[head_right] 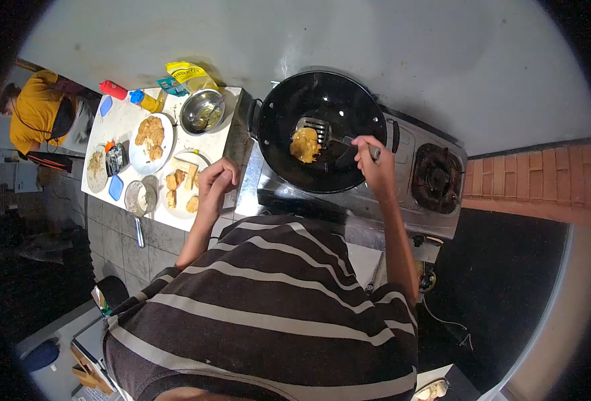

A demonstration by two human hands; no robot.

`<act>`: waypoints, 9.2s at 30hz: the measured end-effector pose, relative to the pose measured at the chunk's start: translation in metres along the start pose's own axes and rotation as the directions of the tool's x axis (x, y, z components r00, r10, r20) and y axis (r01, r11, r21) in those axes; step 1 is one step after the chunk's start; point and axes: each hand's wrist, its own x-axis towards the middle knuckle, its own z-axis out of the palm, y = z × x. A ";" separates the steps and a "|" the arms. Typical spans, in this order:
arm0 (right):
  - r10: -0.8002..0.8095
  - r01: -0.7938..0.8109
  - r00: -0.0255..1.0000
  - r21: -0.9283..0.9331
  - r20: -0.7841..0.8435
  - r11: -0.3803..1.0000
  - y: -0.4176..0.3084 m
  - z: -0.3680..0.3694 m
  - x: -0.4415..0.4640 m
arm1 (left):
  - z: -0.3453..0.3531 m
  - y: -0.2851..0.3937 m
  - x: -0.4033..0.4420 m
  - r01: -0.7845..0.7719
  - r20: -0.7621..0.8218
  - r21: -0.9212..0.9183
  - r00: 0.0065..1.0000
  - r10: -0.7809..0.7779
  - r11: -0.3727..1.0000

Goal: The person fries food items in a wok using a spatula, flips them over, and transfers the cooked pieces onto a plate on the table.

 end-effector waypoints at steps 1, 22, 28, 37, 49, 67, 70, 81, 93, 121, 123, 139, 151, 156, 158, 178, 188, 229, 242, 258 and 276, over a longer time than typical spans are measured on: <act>0.024 -0.023 1.000 0.039 -0.015 0.999 -0.001 0.002 -0.009 | 0.000 -0.001 0.001 -0.028 0.011 0.029 1.000 0.028 0.999; -0.283 0.270 0.951 -0.109 -0.125 0.957 0.043 0.006 -0.115 | 0.009 -0.003 0.007 0.004 0.042 0.004 0.999 -0.004 1.000; -0.289 0.269 0.947 -0.143 -0.143 0.953 0.043 0.009 -0.113 | 0.010 -0.006 0.004 0.008 0.052 -0.001 0.999 -0.008 1.000; -0.229 0.192 0.955 -0.196 -0.186 0.962 0.028 0.018 -0.085 | 0.010 -0.002 -0.001 0.031 0.035 -0.010 0.999 -0.031 0.999; -0.451 0.417 0.892 -0.340 -0.024 0.843 0.005 -0.002 -0.107 | 0.009 -0.004 -0.008 0.032 0.011 -0.005 0.999 -0.032 0.999; -0.464 0.296 0.865 -0.549 -0.193 0.781 -0.052 -0.033 0.016 | 0.006 -0.003 -0.011 0.029 0.007 -0.004 1.000 -0.029 1.000; -0.466 0.332 0.877 -0.554 -0.117 0.764 -0.054 -0.031 0.028 | 0.002 -0.001 -0.012 0.016 -0.026 0.008 1.000 -0.016 1.000; -0.152 0.124 0.979 -0.196 -0.133 0.973 -0.012 -0.035 0.041 | -0.001 0.000 -0.011 0.010 -0.048 -0.022 0.999 -0.011 1.000; -0.009 0.060 0.975 0.223 -0.223 0.973 0.024 -0.028 0.035 | 0.004 0.004 -0.003 0.015 -0.026 0.008 1.000 -0.014 1.000; -0.278 0.248 0.944 -0.175 -0.179 0.953 0.012 -0.009 -0.082 | 0.011 -0.008 -0.002 0.014 -0.008 -0.009 1.000 -0.014 1.000; -0.332 0.287 0.932 -0.263 -0.147 0.921 0.015 -0.003 -0.092 | 0.012 -0.009 -0.001 0.014 0.002 -0.006 1.000 -0.014 1.000; -0.286 0.166 0.920 -0.396 -0.266 0.903 -0.044 -0.037 -0.022 | 0.011 -0.007 -0.004 0.007 0.035 0.007 0.999 -0.007 1.000; -0.221 0.277 0.960 -0.460 0.173 0.844 -0.068 -0.063 0.084 | 0.000 -0.002 -0.017 0.030 -0.042 -0.014 0.999 -0.030 0.999; -0.071 0.154 0.970 -0.364 0.232 0.919 -0.043 -0.059 0.102 | -0.002 -0.004 -0.020 -0.016 -0.064 -0.012 0.998 0.015 1.000; -0.028 0.103 0.969 -0.301 0.244 0.948 -0.031 -0.057 0.102 | -0.003 -0.002 -0.024 -0.009 -0.084 -0.010 0.996 0.008 1.000; -0.038 0.065 0.990 0.201 -0.136 0.977 0.018 -0.004 0.045 | -0.002 0.002 -0.037 0.025 -0.088 -0.035 0.996 -0.028 0.999; 0.022 0.072 0.974 0.401 -0.224 0.913 0.040 0.023 0.034 | -0.006 0.004 -0.043 0.033 -0.114 -0.027 0.993 -0.036 0.999; -0.105 0.130 0.990 0.317 -0.093 0.940 0.043 -0.015 -0.083 | 0.106 -0.037 -0.134 0.154 -0.409 -0.082 0.896 -0.174 0.985; -0.165 0.190 0.981 0.355 -0.101 0.915 0.066 -0.016 -0.096 | 0.127 -0.167 -0.112 0.425 -0.302 0.792 0.897 -0.323 0.439; -0.241 0.246 0.969 0.253 -0.048 0.936 0.082 -0.026 -0.104 | 0.141 -0.200 -0.106 0.180 -0.142 0.948 0.977 -0.158 0.263; -0.275 0.282 0.959 0.346 -0.071 0.895 0.101 -0.042 -0.104 | 0.127 -0.176 -0.131 0.474 -0.343 0.692 0.879 -0.331 0.544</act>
